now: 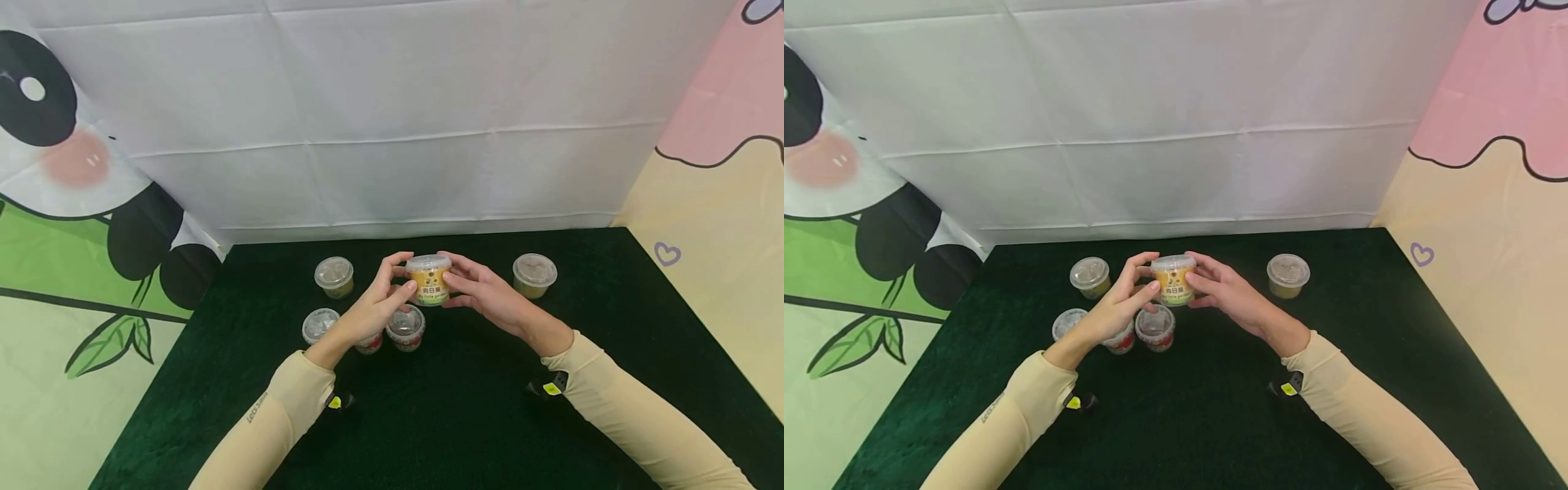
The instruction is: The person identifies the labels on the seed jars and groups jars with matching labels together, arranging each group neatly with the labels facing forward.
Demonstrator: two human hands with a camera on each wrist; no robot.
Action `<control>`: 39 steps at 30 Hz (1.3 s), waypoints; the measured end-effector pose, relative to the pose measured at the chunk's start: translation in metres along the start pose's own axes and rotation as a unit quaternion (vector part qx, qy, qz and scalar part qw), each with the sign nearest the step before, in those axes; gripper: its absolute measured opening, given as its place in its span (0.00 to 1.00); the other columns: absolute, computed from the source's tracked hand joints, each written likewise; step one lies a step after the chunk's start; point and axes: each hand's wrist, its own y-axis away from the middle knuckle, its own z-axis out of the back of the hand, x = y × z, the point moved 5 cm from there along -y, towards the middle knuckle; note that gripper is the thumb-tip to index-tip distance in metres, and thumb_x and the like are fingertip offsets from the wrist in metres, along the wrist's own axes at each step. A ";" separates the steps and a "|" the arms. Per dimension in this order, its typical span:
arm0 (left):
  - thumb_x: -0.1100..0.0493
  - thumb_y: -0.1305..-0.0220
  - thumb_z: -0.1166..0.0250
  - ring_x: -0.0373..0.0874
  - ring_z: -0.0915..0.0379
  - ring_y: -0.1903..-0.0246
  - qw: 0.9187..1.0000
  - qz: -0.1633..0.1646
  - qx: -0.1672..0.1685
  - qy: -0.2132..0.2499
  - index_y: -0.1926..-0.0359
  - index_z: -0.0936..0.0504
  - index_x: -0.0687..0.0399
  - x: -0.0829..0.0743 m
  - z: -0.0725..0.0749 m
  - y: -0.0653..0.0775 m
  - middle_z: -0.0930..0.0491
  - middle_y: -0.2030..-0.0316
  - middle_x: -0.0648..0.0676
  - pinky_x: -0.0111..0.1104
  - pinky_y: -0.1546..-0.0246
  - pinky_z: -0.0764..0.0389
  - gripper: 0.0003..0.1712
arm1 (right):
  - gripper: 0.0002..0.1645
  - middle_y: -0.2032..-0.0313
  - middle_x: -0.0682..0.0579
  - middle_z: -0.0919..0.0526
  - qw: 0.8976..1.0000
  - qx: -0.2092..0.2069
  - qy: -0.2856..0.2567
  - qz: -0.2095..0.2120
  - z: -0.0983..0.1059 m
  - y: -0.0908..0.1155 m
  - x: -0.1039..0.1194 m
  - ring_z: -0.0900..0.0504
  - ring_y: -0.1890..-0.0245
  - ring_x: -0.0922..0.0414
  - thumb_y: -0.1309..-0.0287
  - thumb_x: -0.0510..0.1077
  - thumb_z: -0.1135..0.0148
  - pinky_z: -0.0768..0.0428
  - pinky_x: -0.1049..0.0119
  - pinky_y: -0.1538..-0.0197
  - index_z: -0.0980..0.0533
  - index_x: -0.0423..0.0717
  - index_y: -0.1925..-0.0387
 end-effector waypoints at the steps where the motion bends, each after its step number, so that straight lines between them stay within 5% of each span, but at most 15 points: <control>1: 0.53 0.18 0.52 0.55 0.24 0.48 1.000 0.000 0.000 -0.003 0.23 0.54 0.41 0.000 0.000 0.000 0.42 0.35 0.61 0.48 0.49 0.20 0.31 | 0.38 0.28 0.42 0.40 1.000 0.000 0.000 0.000 0.000 0.000 0.000 0.33 0.33 0.43 0.21 0.50 0.53 0.29 0.45 0.34 0.54 0.48 0.19; 19: 0.54 0.19 0.51 0.58 0.23 0.50 0.999 0.014 0.014 -0.034 0.24 0.51 0.44 -0.004 0.016 -0.002 0.38 0.36 0.63 0.55 0.50 0.20 0.29 | 0.37 0.32 0.39 0.39 1.000 0.004 0.016 0.002 -0.002 -0.010 0.003 0.32 0.36 0.43 0.21 0.48 0.54 0.30 0.45 0.33 0.53 0.43 0.20; 29: 0.58 0.21 0.46 0.57 0.20 0.51 0.995 0.022 0.040 -0.090 0.28 0.41 0.52 -0.005 0.052 -0.013 0.32 0.40 0.64 0.54 0.52 0.20 0.26 | 0.37 0.30 0.40 0.39 0.999 -0.002 0.039 -0.006 -0.004 -0.037 0.004 0.33 0.33 0.42 0.21 0.47 0.51 0.30 0.43 0.33 0.51 0.45 0.21; 39: 0.55 0.24 0.41 0.55 0.20 0.53 0.980 0.088 0.070 -0.162 0.33 0.33 0.52 0.004 0.085 -0.019 0.29 0.40 0.62 0.44 0.56 0.20 0.24 | 0.38 0.29 0.41 0.39 0.996 0.017 0.073 -0.046 -0.013 -0.069 -0.003 0.34 0.30 0.45 0.22 0.46 0.48 0.27 0.51 0.34 0.52 0.45 0.20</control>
